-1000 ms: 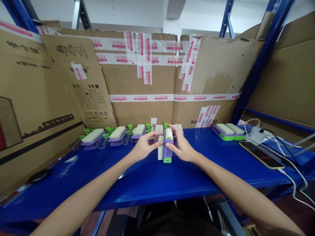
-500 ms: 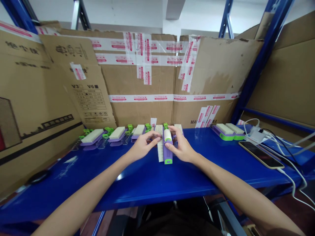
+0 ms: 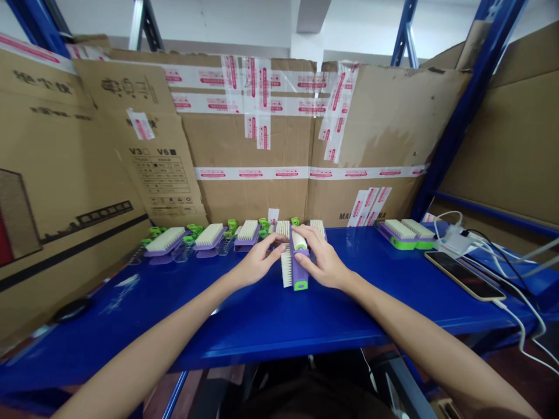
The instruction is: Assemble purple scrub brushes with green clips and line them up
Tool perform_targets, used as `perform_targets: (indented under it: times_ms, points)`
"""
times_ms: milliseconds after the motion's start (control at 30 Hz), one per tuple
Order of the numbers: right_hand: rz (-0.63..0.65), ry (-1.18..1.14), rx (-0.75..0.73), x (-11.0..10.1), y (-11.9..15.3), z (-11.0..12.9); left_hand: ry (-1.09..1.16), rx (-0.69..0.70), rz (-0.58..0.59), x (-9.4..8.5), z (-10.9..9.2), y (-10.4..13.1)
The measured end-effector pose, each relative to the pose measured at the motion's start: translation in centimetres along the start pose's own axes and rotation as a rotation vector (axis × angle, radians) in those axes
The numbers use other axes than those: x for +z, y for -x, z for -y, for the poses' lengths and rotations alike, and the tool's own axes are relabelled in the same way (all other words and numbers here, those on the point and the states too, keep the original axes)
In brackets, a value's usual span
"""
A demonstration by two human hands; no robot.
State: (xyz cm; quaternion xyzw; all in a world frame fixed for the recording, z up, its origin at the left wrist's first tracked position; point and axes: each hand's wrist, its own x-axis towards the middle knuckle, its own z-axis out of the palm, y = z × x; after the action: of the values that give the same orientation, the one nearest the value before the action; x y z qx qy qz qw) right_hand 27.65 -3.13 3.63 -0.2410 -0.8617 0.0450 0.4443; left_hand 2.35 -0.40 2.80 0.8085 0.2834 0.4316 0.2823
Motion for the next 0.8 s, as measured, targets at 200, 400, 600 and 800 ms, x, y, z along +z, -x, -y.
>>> perform_targets:
  times_ms: [200, 400, 600, 800]
  points:
    - [0.010, -0.006, -0.039, -0.14, -0.10, -0.05, 0.059, -0.034, 0.120, -0.18, 0.26, 0.28]
    - [-0.006, -0.008, -0.050, -0.18, -0.11, -0.38, 0.165, -0.078, 0.186, 0.13, 0.46, 0.48]
    - [0.006, -0.006, -0.045, -0.05, 0.04, -0.28, 0.182, -0.121, 0.303, 0.16, 0.32, 0.58]
    - [-0.004, -0.013, -0.053, -0.13, 0.07, -0.32, 0.109, -0.161, 0.273, 0.00, 0.46, 0.56]
